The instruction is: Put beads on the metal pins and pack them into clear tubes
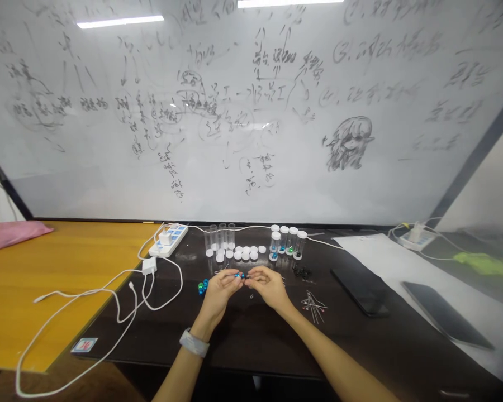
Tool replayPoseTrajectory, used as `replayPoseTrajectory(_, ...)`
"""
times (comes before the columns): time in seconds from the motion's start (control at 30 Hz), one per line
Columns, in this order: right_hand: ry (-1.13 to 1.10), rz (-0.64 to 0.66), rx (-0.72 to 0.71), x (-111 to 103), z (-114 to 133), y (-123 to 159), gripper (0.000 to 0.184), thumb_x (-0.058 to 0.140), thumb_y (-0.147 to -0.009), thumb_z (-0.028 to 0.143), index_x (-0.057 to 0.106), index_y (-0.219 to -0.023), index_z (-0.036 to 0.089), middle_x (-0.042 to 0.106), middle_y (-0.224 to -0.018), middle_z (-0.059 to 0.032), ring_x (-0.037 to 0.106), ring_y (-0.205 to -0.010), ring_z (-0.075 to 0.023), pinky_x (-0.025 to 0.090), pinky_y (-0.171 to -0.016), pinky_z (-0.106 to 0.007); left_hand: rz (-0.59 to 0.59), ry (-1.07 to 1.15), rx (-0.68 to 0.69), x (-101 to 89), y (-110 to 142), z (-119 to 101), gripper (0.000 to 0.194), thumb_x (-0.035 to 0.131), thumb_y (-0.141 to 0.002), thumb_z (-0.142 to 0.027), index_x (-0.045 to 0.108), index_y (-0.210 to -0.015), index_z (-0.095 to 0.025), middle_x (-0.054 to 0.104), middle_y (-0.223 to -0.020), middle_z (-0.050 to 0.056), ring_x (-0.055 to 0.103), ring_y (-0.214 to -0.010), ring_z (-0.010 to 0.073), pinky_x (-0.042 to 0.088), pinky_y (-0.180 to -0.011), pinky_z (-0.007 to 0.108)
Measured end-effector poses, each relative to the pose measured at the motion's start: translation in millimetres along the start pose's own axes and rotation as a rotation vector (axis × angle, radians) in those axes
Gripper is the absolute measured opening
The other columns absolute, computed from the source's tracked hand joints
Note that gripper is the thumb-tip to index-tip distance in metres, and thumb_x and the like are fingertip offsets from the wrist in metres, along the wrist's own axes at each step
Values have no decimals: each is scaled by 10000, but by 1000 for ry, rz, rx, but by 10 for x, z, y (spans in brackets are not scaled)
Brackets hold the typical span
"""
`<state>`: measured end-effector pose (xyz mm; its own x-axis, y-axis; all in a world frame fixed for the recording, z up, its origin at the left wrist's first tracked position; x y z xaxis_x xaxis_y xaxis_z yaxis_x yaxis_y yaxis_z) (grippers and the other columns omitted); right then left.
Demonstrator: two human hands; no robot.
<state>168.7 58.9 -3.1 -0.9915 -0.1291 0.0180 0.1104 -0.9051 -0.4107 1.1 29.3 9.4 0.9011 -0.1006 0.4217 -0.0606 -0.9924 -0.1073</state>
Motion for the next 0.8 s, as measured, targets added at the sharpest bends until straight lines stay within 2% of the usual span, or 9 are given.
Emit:
replayPoseTrajectory(0.13, -3, 0, -40, -2, 9, 5, 309, 842, -690, 392, 721, -883, 182, 750, -836, -59, 731, -788, -216, 623, -747, -337, -16, -17, 2, -16, 5, 18, 396, 877, -672, -295, 696, -979, -123, 773, -882, 104, 729, -819, 184, 559, -819, 290)
replayPoseTrajectory(0.23, -12, 2, -50, -8, 13, 4, 297, 839, -697, 388, 733, -886, 183, 753, -829, -57, 734, -789, -217, 618, -768, -342, -35, -1, -7, -11, 12, 32, 401, 880, -668, -298, 693, -976, -121, 775, -868, 103, 730, -807, 180, 560, -810, 286)
replayPoseTrajectory(0.33, -27, 3, -24, -8, 4, 1, 304, 841, -694, 399, 727, -872, 180, 750, -762, -52, 733, -723, -213, 617, -716, -331, -44, 23, -3, 3, 19, 38, 410, 898, -637, -286, 694, -954, -123, 773, -848, 92, 729, -794, 178, 561, -803, 283)
replayPoseTrajectory(0.47, -27, -2, 20, 15, -11, 7, 320, 797, -739, 470, 703, -813, 173, 718, -634, -37, 700, -572, -192, 594, -566, -292, -39, 30, 14, 23, 35, 39, 415, 902, -627, -271, 694, -956, -126, 773, -834, 84, 732, -804, 187, 561, -796, 285)
replayPoseTrajectory(0.6, -28, -4, 51, 57, -1, 21, 386, 733, -784, 549, 673, -820, 169, 699, -621, -30, 661, -488, -169, 561, -466, -262, -34, 23, 29, 41, 49, 52, 411, 899, -631, -273, 689, -951, -124, 779, -885, 108, 737, -833, 204, 563, -807, 302)
replayPoseTrajectory(0.7, -46, -5, 61, 82, 27, 33, 413, 706, -799, 575, 658, -862, 170, 687, -626, -24, 658, -484, -169, 565, -455, -266, -39, 25, 39, 51, 51, 58, 409, 895, -638, -279, 686, -954, -125, 780, -892, 113, 739, -830, 206, 563, -813, 314)
replayPoseTrajectory(0.8, -26, 24, 48, 94, 70, 46, 417, 675, -827, 574, 681, -880, 160, 703, -684, -49, 688, -558, -185, 603, -525, -293, -67, 35, 42, 51, 49, 49, 415, 897, -632, -290, 687, -952, -129, 779, -875, 107, 739, -830, 211, 560, -823, 326)
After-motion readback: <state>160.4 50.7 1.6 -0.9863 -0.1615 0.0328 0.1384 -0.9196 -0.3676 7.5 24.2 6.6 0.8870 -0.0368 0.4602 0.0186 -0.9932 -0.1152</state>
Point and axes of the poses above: each hand's wrist, its own y-axis away from the middle knuckle, its own x-axis out of the palm, z = x × y, the point moved 2 cm from there along -y, towards the middle knuckle
